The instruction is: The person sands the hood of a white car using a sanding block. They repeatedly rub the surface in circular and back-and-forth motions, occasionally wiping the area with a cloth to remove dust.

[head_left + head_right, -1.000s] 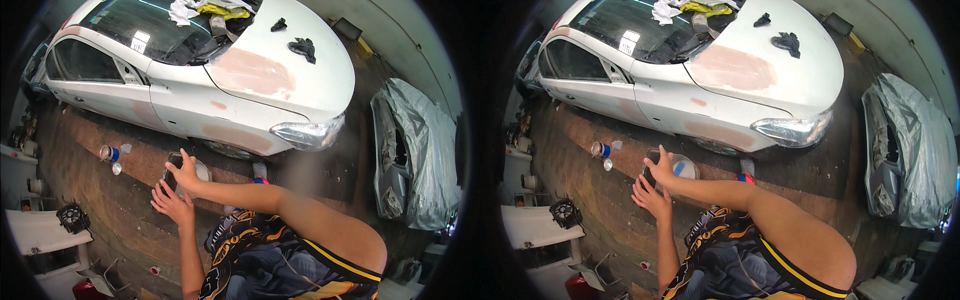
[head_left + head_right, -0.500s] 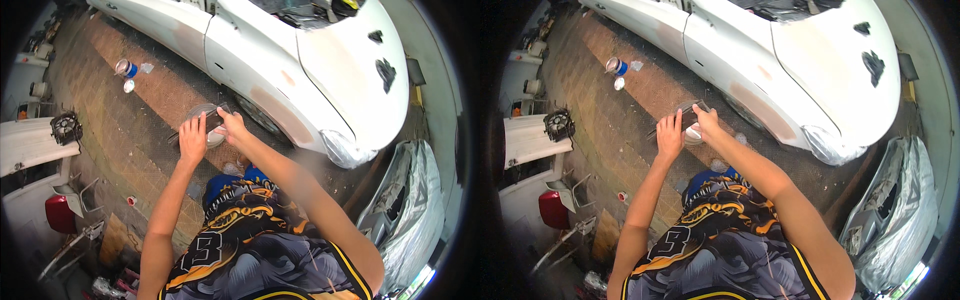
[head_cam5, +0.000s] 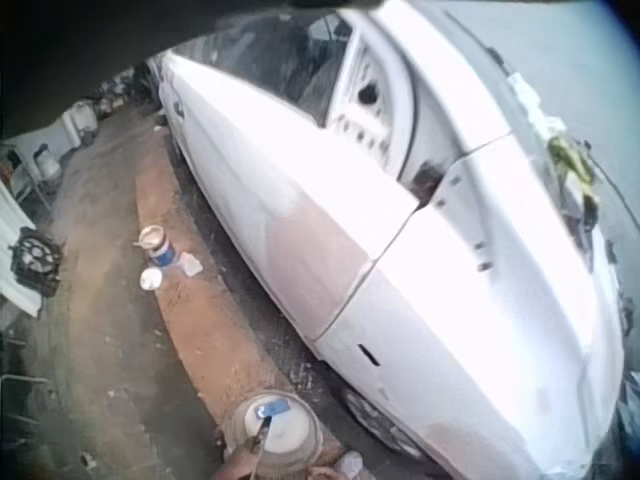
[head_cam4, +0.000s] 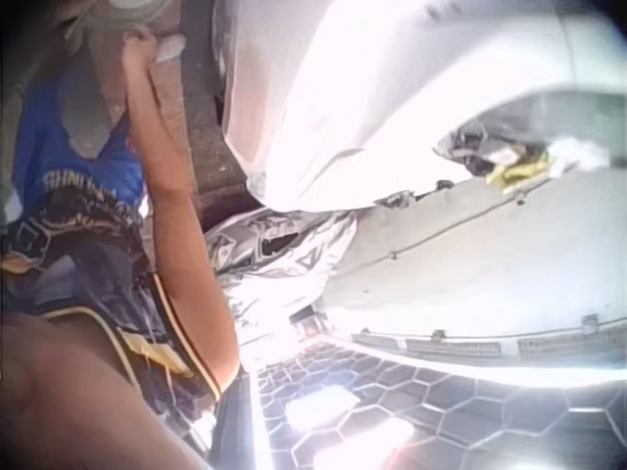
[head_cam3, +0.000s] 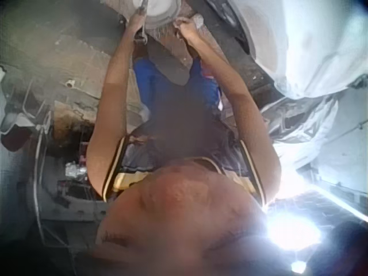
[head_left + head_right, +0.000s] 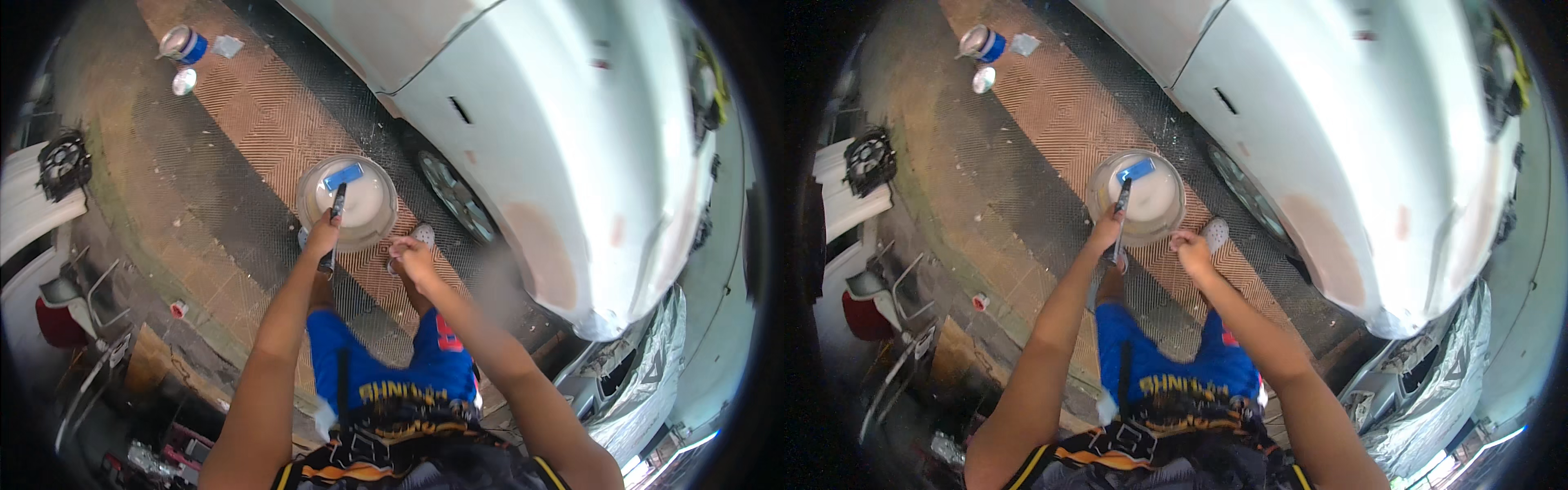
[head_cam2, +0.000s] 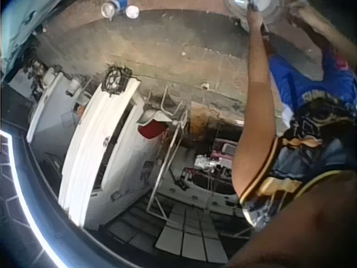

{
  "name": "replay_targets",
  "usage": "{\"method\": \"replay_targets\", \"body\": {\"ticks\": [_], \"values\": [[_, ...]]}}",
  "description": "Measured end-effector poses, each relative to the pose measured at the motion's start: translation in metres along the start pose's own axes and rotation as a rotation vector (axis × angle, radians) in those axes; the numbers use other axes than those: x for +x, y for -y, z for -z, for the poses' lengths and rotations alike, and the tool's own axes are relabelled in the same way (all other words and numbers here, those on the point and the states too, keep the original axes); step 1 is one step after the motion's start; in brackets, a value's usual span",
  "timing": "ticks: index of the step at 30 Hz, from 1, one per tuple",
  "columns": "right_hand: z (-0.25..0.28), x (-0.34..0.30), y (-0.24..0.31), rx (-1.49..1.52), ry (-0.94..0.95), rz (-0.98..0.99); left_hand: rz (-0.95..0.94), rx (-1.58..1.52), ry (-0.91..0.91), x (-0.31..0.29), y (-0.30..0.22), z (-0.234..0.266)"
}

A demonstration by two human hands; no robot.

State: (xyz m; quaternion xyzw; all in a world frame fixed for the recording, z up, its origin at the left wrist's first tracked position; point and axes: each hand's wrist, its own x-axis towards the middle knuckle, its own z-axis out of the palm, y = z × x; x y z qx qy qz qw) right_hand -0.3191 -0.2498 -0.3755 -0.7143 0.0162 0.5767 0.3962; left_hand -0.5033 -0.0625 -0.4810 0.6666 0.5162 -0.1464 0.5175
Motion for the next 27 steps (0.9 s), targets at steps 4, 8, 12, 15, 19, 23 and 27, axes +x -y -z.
{"method": "replay_targets", "body": {"ticks": [4, 8, 12, 15, 19, 23, 27], "values": [[-0.067, 0.166, -0.078, -0.413, -0.187, 0.142, 0.002, 0.348, 0.023, 0.114, 0.026, -0.065], [-0.112, 0.330, -0.122, -0.367, -0.533, -0.033, -0.138, 0.416, -0.109, 0.209, 0.081, -0.117], [-0.102, 0.416, -0.178, -0.419, -0.567, -0.226, -0.186, 0.539, -0.082, 0.240, 0.103, -0.166], [-0.088, 0.441, -0.183, -0.566, -0.336, -0.259, -0.263, 0.601, -0.140, 0.251, 0.101, -0.170], [-0.121, 0.377, -0.158, -0.311, -0.508, -0.198, -0.034, 0.392, -0.029, 0.203, 0.088, -0.141], [-0.100, 0.315, -0.095, -0.071, -0.193, 0.029, 0.036, -0.398, 0.062, 0.145, 0.050, -0.069], [-0.085, 0.163, -0.023, -0.257, -0.302, 0.356, 0.331, -0.636, 0.280, 0.023, -0.008, 0.056]]}}
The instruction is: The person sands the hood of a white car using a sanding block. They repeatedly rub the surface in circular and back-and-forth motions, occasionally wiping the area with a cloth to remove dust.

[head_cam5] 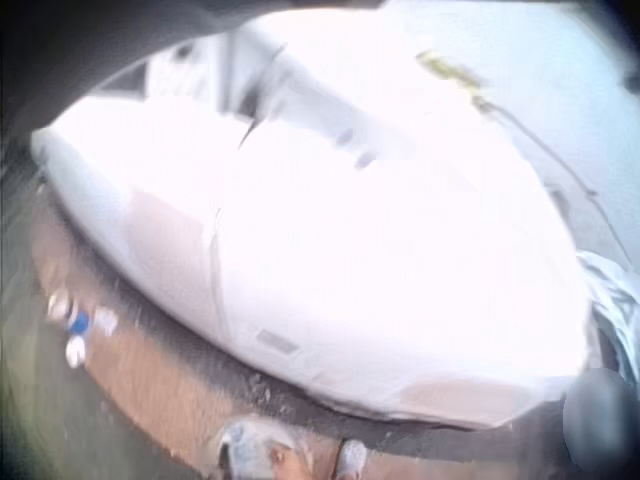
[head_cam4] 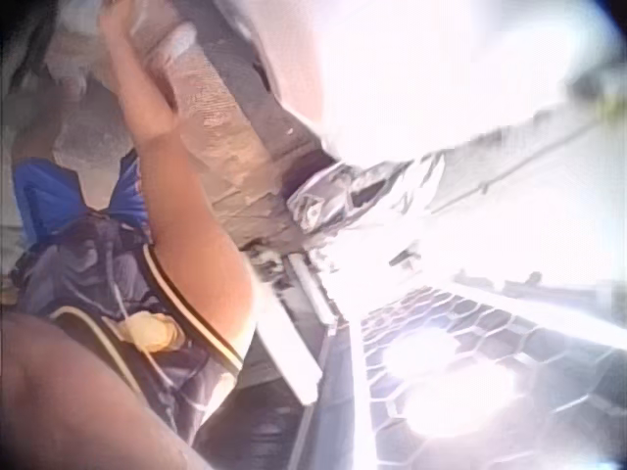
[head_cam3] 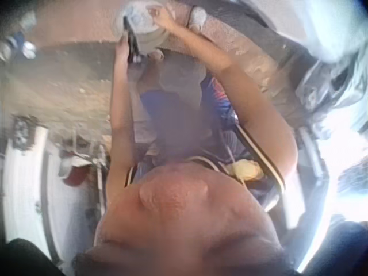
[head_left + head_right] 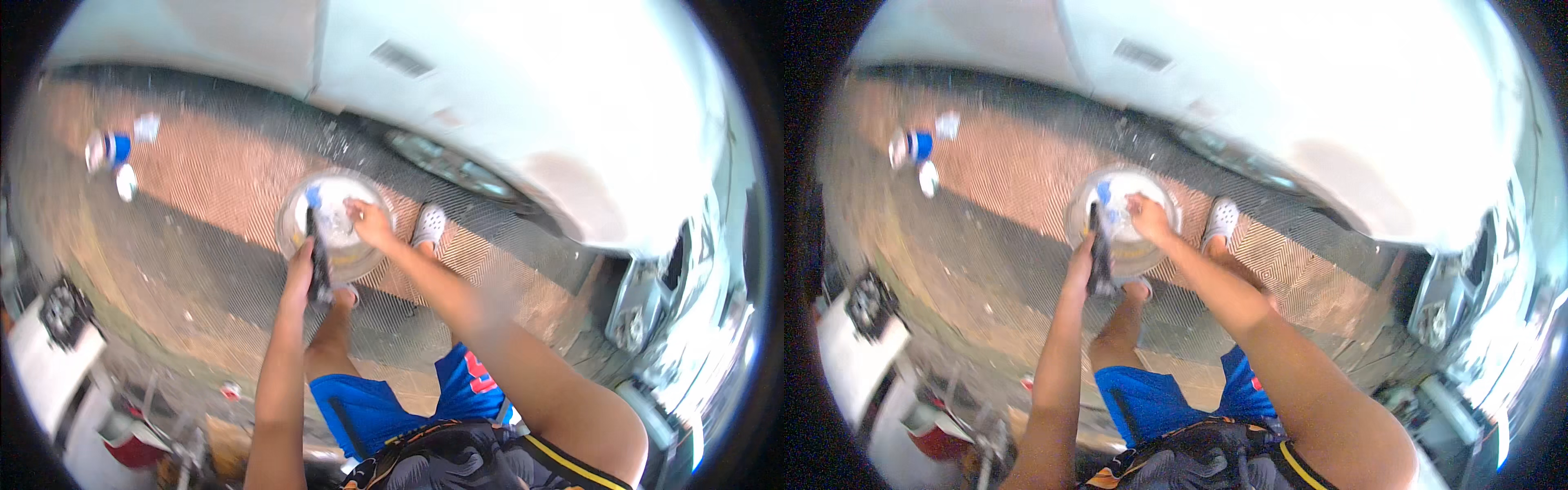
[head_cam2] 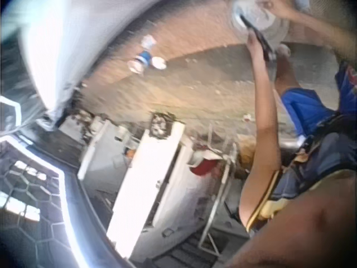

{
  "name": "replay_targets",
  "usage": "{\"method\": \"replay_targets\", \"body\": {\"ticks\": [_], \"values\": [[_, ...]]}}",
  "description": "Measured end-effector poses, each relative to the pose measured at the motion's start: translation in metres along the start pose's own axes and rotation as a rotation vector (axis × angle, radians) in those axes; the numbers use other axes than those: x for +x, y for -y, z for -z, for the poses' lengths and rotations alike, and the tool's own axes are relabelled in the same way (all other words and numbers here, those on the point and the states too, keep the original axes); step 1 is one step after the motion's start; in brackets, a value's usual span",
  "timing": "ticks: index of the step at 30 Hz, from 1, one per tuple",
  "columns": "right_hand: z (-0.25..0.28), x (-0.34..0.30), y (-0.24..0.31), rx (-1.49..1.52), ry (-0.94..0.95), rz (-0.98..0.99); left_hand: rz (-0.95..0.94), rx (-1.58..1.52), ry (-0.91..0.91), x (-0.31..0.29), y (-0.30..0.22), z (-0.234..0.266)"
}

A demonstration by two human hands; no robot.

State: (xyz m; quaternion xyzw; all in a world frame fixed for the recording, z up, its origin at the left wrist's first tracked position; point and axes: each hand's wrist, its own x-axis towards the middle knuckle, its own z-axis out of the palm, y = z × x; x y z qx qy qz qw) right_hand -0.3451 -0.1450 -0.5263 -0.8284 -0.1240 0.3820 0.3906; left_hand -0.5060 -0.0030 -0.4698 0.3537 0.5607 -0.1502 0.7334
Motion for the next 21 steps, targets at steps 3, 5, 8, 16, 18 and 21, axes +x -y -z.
{"method": "replay_targets", "body": {"ticks": [3, 5, 8, 16, 18, 21], "values": [[0.098, -0.092, 0.094, 0.133, -0.273, 0.183, -0.228, 0.415, -0.002, -0.121, -0.057, 0.000], [0.185, -0.136, 0.155, 0.205, -0.443, 0.324, -0.503, 0.624, 0.064, -0.239, -0.135, -0.062], [0.303, -0.203, 0.215, 0.279, -0.653, 0.481, -1.056, 0.839, 0.247, -0.354, -0.221, -0.163], [0.573, -0.221, 0.191, -0.033, -1.393, 0.459, -1.944, 1.545, 0.337, -0.411, -0.365, -0.504], [0.617, -0.202, 0.185, -0.086, -1.483, 0.339, -1.941, 1.759, 0.333, -0.394, -0.376, -0.561], [0.669, -0.170, 0.154, -0.124, -1.586, 0.167, -2.024, 1.972, 0.283, -0.378, -0.373, -0.621]]}}
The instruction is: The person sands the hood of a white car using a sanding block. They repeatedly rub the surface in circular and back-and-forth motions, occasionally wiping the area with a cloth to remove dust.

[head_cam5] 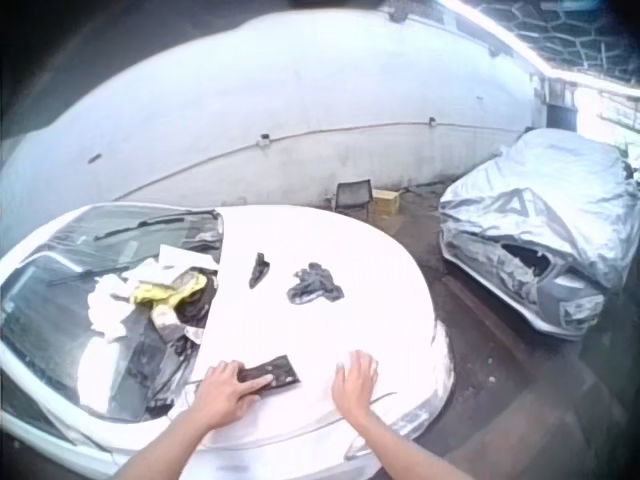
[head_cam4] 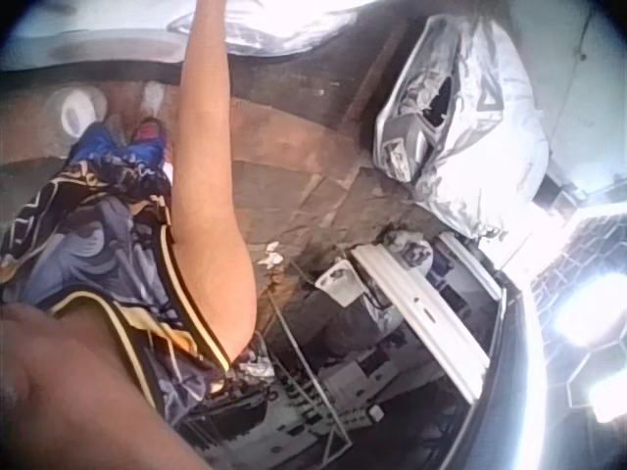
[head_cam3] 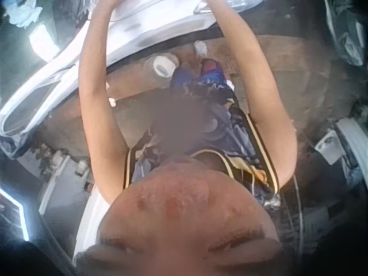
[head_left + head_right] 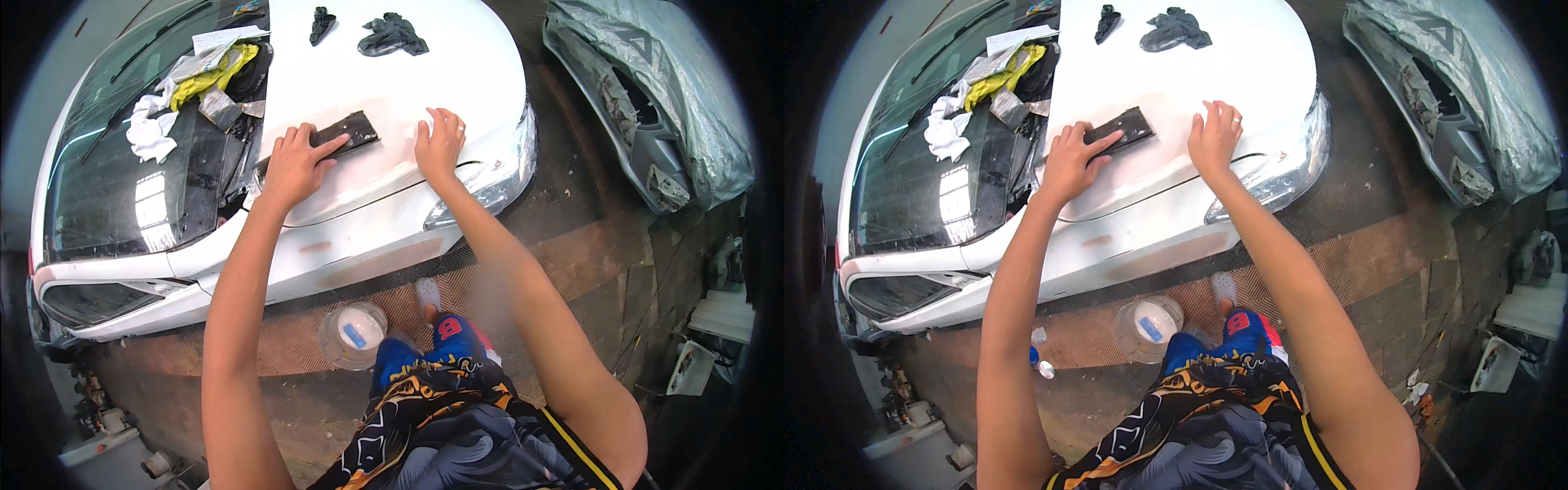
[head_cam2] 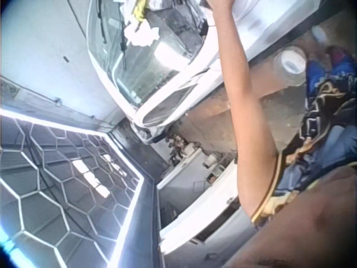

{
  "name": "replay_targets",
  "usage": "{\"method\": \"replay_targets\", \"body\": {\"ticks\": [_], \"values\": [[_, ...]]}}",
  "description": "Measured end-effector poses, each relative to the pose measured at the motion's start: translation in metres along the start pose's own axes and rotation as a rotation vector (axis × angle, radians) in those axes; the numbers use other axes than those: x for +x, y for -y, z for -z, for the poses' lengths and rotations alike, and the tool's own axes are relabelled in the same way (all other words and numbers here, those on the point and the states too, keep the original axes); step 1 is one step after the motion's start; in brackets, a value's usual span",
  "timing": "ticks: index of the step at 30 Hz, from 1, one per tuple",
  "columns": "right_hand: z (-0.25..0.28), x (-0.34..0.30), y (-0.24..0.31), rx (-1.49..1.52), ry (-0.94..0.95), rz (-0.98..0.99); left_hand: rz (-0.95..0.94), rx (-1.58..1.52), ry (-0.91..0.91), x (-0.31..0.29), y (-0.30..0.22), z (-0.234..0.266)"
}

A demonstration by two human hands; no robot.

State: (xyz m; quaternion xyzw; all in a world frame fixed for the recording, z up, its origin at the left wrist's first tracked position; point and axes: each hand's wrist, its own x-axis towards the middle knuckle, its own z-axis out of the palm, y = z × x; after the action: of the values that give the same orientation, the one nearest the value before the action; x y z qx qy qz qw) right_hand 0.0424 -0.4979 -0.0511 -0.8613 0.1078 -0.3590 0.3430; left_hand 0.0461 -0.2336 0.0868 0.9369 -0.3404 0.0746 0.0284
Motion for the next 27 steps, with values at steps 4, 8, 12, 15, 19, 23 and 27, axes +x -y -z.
{"method": "replay_targets", "body": {"ticks": [4, 8, 12, 15, 19, 23, 27], "values": [[-0.019, 0.008, -0.030, -0.096, 0.020, -0.210, -0.064, -0.016, 0.049, 0.032, -0.003, -0.032], [-0.025, 0.003, -0.023, -0.176, 0.037, -0.244, -0.032, -0.062, 0.096, 0.031, 0.004, -0.042], [-0.023, 0.005, -0.024, -0.194, 0.038, -0.220, -0.074, -0.065, 0.097, 0.036, 0.001, -0.040], [-0.020, 0.007, -0.019, -0.199, 0.042, -0.219, -0.105, 0.013, 0.062, 0.038, 0.003, -0.044], [-0.023, 0.014, -0.016, -0.255, 0.081, -0.225, -0.159, 0.021, 0.043, 0.048, 0.004, -0.043], [-0.024, 0.034, -0.013, -0.339, 0.212, -0.335, -0.245, -0.056, 0.035, 0.038, 0.027, -0.037], [-0.040, 0.022, -0.019, -0.349, 0.006, -0.285, -0.310, -0.087, 0.123, 0.010, 0.050, -0.024]]}}
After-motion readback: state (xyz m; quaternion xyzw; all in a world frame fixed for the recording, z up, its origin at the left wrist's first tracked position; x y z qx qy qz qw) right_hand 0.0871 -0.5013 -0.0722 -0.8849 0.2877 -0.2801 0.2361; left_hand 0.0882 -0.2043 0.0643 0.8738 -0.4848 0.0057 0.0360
